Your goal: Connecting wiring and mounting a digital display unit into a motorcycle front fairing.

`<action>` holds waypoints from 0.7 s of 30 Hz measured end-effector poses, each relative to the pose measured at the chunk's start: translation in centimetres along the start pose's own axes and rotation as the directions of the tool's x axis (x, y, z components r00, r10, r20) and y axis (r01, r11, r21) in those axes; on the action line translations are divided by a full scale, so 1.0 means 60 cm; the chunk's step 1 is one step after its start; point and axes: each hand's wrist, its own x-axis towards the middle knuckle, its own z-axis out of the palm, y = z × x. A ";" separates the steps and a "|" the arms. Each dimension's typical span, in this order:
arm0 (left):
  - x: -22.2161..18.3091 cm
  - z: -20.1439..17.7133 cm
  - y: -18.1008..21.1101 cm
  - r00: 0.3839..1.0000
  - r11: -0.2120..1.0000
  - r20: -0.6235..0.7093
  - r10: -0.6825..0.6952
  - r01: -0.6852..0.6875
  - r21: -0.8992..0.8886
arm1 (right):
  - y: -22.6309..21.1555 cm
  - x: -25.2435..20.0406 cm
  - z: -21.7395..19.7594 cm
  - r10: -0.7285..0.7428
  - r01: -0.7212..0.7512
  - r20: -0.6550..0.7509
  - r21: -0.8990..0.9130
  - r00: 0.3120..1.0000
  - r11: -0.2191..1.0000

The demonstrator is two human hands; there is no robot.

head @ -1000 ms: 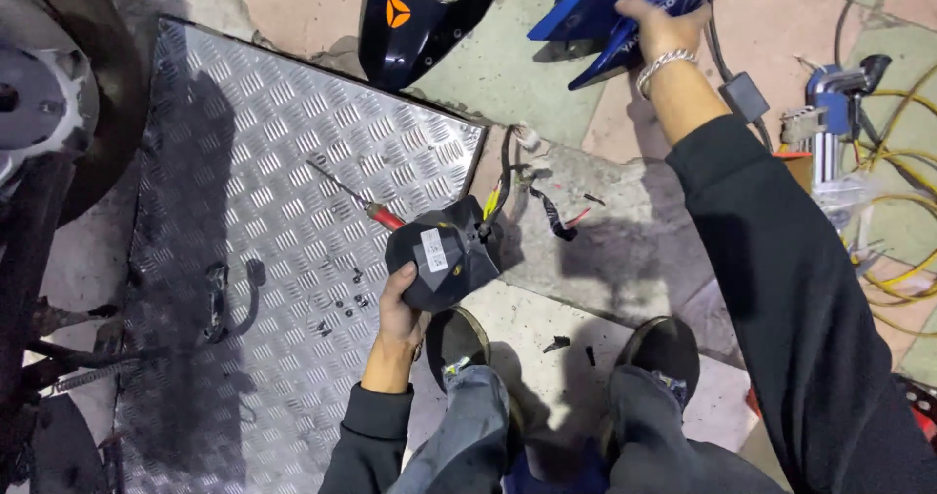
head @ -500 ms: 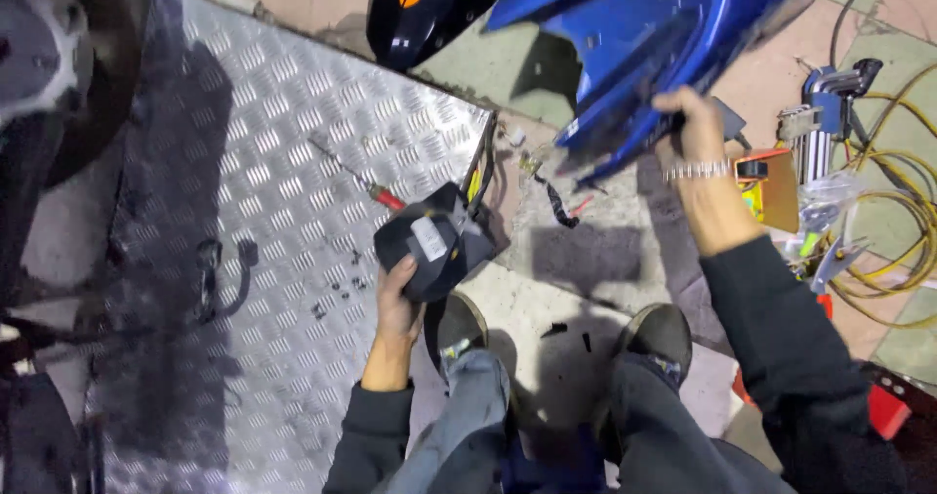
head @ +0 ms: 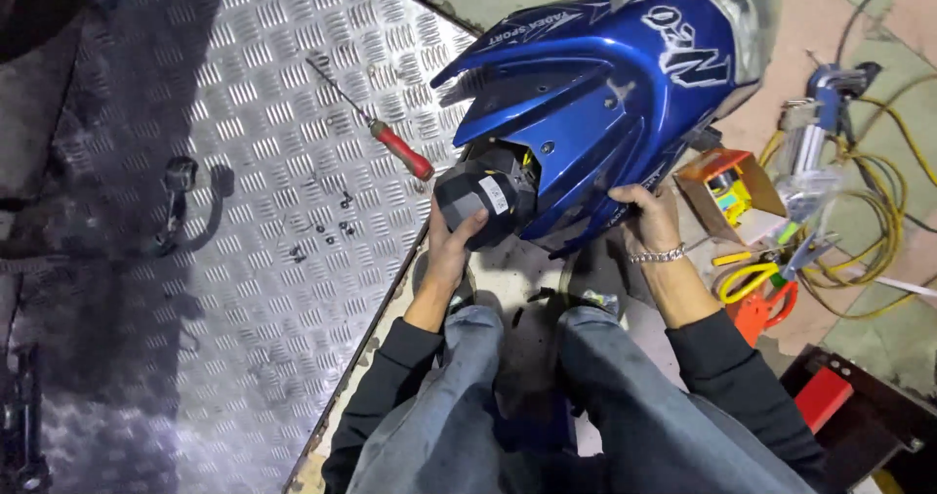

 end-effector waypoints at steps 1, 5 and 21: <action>0.000 0.000 0.000 1.000 1.000 -0.012 -0.003 0.003 0.003 | -0.002 -0.001 0.007 0.012 -0.012 0.005 -0.003 1.000 1.000; -0.017 -0.035 -0.010 0.997 0.993 -0.047 0.068 -0.063 0.098 | 0.007 -0.013 0.016 -0.020 0.019 -0.006 -0.064 1.000 0.998; -0.088 -0.107 0.009 0.983 0.984 -0.116 0.143 -0.129 0.122 | -0.148 -0.209 0.264 -0.418 0.877 0.776 -0.460 0.472 0.135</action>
